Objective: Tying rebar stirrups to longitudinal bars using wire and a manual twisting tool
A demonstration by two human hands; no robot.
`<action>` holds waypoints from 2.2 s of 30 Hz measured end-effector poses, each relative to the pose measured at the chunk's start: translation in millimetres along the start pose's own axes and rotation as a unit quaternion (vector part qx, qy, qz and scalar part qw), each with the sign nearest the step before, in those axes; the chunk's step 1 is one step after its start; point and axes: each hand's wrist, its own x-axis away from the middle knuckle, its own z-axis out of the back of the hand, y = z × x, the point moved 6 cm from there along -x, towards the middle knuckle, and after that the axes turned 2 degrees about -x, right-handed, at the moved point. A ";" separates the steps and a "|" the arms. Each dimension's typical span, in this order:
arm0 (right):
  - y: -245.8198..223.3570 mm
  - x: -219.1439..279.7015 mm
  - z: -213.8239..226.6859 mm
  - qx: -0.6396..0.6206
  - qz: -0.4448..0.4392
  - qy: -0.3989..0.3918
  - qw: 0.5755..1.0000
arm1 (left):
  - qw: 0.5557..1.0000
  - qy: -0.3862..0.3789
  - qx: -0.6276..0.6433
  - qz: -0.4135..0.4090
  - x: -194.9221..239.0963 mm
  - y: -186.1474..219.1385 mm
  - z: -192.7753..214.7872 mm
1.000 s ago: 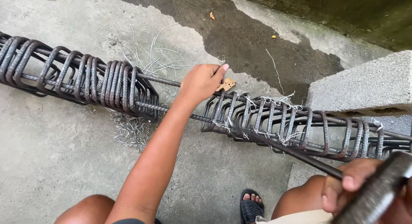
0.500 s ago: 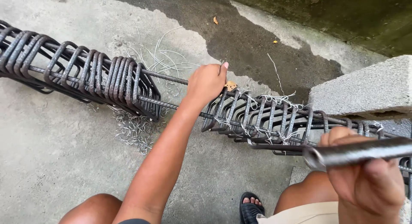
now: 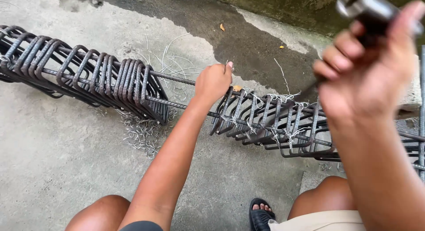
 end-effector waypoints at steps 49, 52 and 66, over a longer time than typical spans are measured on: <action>72.2 0.3 -50.2 -0.021 0.124 -0.210 0.970 | 0.994 0.036 0.062 -0.084 15.8 0.3 24.7; 75.6 1.7 -54.7 -0.024 0.118 -0.225 0.967 | 0.993 0.037 0.080 -0.084 19.0 1.4 27.3; 60.1 -11.1 -50.1 -0.001 0.020 -0.482 0.876 | 0.973 0.095 -0.002 -0.209 25.6 12.4 24.3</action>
